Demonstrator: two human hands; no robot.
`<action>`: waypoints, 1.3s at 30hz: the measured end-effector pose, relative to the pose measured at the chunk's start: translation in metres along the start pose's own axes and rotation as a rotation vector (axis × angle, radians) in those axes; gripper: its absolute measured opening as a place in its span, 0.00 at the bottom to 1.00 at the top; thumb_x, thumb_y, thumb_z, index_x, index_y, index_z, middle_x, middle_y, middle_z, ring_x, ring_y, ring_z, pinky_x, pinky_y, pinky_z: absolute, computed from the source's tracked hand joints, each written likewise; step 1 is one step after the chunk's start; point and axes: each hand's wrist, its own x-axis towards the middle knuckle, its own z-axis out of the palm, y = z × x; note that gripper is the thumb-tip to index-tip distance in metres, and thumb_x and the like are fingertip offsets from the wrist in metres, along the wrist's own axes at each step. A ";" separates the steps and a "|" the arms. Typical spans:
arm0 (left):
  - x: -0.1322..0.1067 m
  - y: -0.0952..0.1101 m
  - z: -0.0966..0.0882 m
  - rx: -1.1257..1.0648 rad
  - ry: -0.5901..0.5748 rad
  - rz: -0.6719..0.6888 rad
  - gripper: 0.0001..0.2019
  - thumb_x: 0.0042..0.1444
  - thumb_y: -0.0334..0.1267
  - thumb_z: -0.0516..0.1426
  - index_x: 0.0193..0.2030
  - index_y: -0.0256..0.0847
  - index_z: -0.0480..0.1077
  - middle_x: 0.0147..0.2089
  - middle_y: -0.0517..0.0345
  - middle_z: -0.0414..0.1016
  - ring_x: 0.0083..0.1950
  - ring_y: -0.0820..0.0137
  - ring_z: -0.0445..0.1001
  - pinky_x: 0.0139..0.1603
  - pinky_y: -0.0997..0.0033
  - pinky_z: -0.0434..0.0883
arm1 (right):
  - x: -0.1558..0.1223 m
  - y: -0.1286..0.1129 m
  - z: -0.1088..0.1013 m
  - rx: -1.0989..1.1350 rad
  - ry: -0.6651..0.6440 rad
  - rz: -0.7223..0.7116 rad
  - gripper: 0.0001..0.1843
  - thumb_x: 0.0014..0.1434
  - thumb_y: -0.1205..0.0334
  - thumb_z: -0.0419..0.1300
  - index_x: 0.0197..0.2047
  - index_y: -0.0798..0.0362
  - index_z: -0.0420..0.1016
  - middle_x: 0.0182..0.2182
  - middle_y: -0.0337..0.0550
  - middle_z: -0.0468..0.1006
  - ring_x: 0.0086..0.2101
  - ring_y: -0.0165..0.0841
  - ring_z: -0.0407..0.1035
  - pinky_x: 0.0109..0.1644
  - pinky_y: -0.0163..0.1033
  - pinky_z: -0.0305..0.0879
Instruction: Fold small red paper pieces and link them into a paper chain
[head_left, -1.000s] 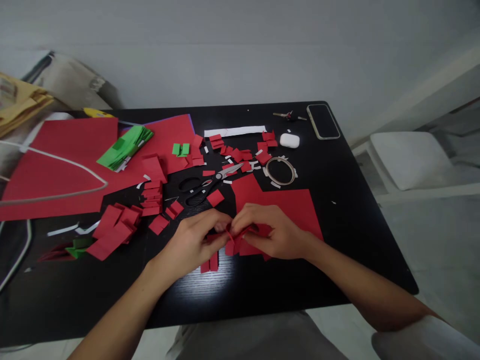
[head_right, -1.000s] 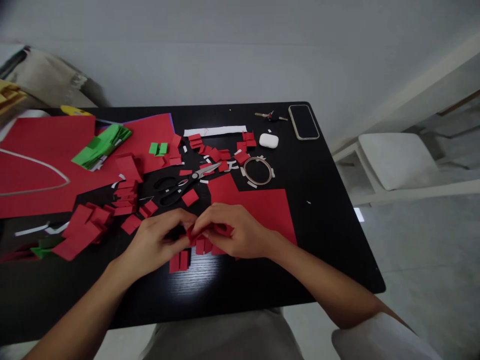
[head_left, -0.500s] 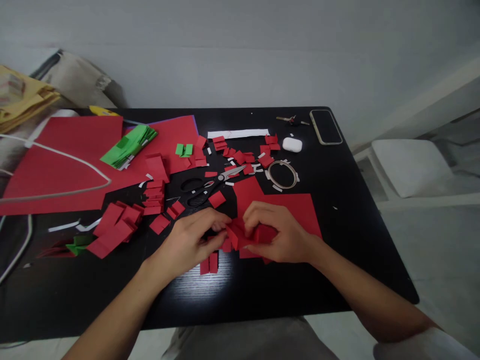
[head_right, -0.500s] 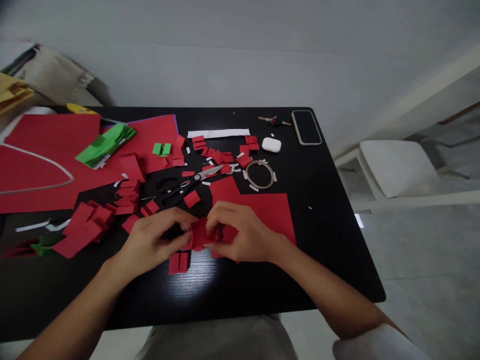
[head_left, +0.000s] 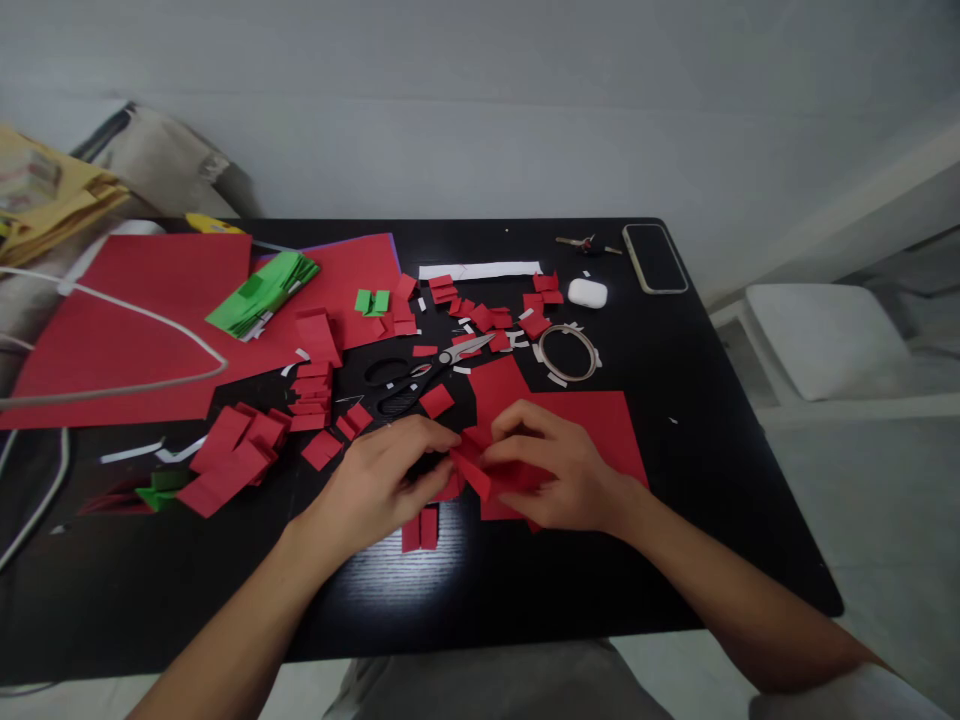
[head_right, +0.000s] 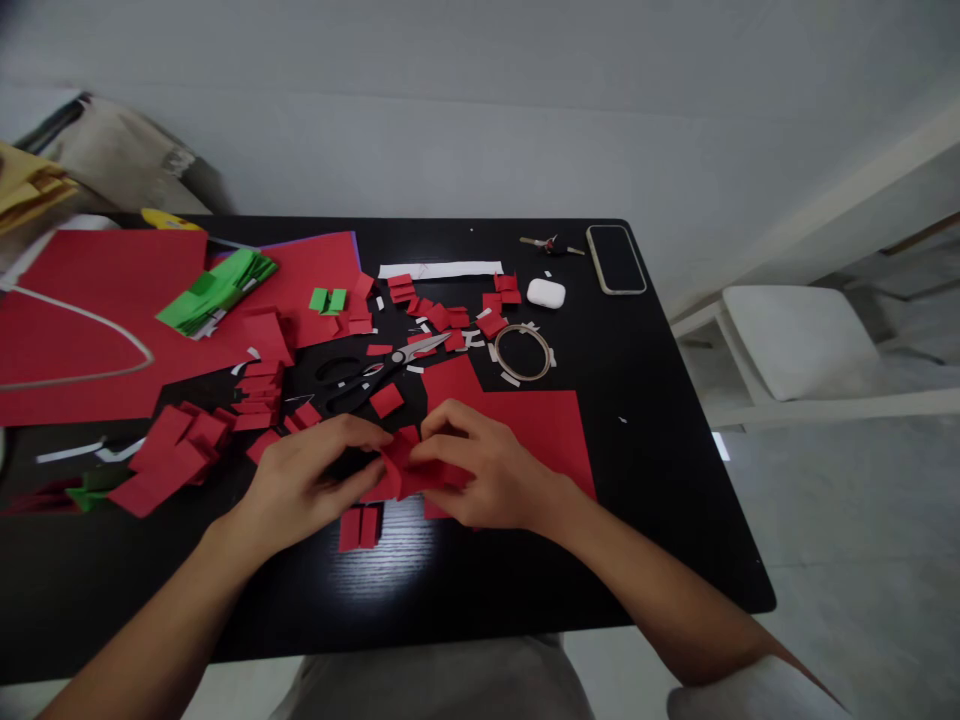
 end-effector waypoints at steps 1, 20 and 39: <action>0.000 0.000 0.000 0.003 -0.001 0.003 0.07 0.66 0.28 0.59 0.50 0.40 0.71 0.43 0.55 0.82 0.42 0.71 0.83 0.44 0.75 0.79 | 0.000 0.001 0.000 0.001 -0.008 0.009 0.13 0.60 0.74 0.64 0.47 0.52 0.79 0.43 0.46 0.74 0.42 0.35 0.75 0.45 0.40 0.78; 0.000 0.006 0.001 -0.052 -0.007 -0.026 0.10 0.64 0.27 0.59 0.51 0.41 0.70 0.52 0.50 0.83 0.51 0.67 0.84 0.50 0.72 0.81 | -0.003 0.005 0.008 -0.103 0.075 -0.103 0.17 0.64 0.76 0.62 0.53 0.51 0.76 0.47 0.50 0.79 0.47 0.38 0.78 0.50 0.44 0.80; -0.002 0.010 0.000 -0.169 0.139 -0.015 0.12 0.59 0.24 0.62 0.47 0.42 0.72 0.44 0.52 0.84 0.44 0.66 0.85 0.45 0.71 0.81 | 0.007 -0.003 0.011 0.261 0.159 0.128 0.06 0.65 0.71 0.64 0.44 0.52 0.81 0.38 0.45 0.85 0.39 0.33 0.81 0.44 0.38 0.79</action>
